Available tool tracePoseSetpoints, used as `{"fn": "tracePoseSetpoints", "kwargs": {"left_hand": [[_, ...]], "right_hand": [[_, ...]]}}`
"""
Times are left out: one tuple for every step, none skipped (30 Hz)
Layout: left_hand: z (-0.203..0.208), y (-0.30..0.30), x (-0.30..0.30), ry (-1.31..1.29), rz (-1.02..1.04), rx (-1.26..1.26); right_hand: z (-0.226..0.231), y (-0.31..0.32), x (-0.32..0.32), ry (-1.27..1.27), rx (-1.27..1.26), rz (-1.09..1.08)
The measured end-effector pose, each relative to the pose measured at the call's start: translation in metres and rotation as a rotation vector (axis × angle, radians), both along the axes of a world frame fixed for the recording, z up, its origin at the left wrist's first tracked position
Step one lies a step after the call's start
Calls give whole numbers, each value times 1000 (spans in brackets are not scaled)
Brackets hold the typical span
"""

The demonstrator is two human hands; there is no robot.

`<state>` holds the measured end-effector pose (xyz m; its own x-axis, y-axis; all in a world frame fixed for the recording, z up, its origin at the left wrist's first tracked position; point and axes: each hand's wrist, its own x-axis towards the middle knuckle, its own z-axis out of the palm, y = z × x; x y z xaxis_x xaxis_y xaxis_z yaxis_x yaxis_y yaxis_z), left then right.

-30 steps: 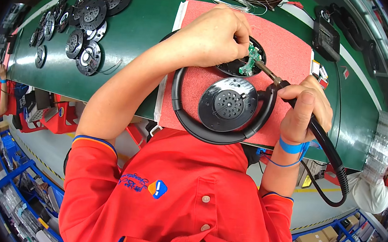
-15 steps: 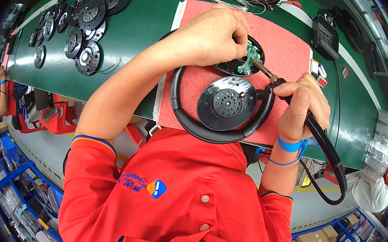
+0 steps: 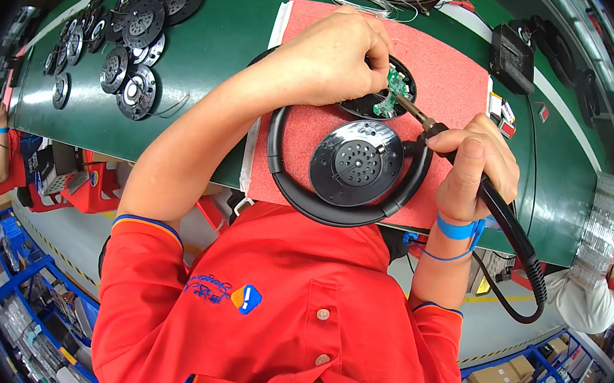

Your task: Solder components onto a circuit board within a headphone assembly.

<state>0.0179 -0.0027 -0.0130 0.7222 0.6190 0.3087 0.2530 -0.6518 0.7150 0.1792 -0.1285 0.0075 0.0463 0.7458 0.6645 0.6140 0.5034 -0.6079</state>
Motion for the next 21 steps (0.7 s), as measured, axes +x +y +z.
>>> {"fn": "tracePoseSetpoints", "kwargs": {"left_hand": [[0,0,0,0,1,0],[0,0,0,3,-5,-23],[0,1,-1,7,-11,-45],[0,0,0,6,-15,-44],[-1,0,1,0,-8,-28],[-1,-1,2,-7,-2,-12],[0,-1,2,-6,0,-11],[0,0,1,-5,-7,-16],[1,0,1,-4,-14,-21],[2,0,0,-3,-14,-21],[3,-1,0,-4,-17,-14],[3,-1,0,-5,-21,-8],[2,-1,0,-4,-21,-7],[1,-1,0,-12,-19,8],[0,0,0,-21,-17,23],[1,-1,1,-20,-19,22],[2,-1,1,-12,-18,-15],[3,-1,1,-4,-17,-53],[3,-1,1,-3,-18,-52],[2,0,1,-3,-18,-56],[2,0,1,-3,-18,-59]], "right_hand": [[0,0,0,0,0,1],[0,0,0,0,-2,1],[0,0,0,-1,-3,1],[0,0,0,-2,-3,-2],[1,-1,1,-4,14,-3],[1,-1,3,-6,31,-5],[0,-1,3,-6,31,-3],[-1,0,4,24,63,0],[-2,0,4,53,94,4],[-2,0,4,53,94,3],[-2,-1,4,53,85,-5],[-2,-1,4,53,75,-14],[-2,-1,4,54,75,-15],[-2,-1,4,54,78,-14],[-2,-1,4,54,81,-14],[-2,-1,4,54,81,-16],[-2,-2,5,54,78,-16],[-2,-2,6,54,76,-17],[-2,-2,6,56,77,-18],[-2,-2,6,56,82,-19],[-2,-1,7,55,87,-19]]}}
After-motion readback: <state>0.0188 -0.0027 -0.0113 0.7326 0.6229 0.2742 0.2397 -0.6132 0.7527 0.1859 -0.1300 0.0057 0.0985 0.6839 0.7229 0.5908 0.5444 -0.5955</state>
